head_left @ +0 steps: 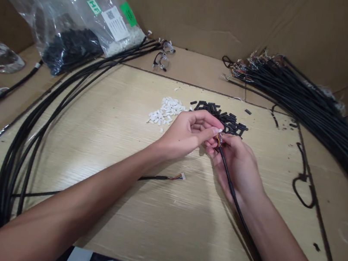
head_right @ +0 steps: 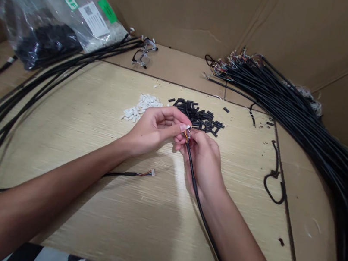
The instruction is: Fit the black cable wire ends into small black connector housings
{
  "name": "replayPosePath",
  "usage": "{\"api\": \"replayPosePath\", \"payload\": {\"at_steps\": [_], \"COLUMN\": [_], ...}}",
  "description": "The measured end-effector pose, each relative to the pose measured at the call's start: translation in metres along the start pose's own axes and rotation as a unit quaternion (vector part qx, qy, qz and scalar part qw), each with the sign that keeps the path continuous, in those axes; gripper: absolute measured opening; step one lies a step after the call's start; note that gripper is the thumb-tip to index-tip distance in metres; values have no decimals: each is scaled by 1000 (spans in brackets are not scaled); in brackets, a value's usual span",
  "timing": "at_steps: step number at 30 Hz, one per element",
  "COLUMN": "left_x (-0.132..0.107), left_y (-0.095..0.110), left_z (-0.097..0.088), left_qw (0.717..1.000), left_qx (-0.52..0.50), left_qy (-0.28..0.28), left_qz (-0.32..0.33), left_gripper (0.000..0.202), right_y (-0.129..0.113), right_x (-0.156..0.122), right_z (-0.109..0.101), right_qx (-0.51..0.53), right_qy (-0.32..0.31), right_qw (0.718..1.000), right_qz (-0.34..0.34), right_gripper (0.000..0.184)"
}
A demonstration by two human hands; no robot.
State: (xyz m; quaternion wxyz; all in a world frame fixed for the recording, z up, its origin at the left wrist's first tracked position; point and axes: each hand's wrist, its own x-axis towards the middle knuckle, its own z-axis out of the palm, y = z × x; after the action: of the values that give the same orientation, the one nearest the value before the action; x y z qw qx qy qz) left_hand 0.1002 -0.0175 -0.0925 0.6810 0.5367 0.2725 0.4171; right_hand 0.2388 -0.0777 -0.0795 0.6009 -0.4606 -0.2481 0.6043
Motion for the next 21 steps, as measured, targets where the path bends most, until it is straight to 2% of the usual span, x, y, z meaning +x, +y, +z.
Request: {"api": "replayPosePath", "payload": {"at_steps": [14,21], "left_x": [-4,-7], "left_y": [2,0], "left_z": [5,3], "left_qw": [997,981], "left_qx": [64,144], "left_qy": [20,17], "left_qz": [47,130], "left_gripper": [3,6], "right_y": [-3,1], "right_x": [-1,-3], "right_z": [-3,-4], "right_qx": [46,59], "right_qy": [-4,0], "right_qw": [998,998], "right_qz": [52,21], "right_gripper": [9,11]}}
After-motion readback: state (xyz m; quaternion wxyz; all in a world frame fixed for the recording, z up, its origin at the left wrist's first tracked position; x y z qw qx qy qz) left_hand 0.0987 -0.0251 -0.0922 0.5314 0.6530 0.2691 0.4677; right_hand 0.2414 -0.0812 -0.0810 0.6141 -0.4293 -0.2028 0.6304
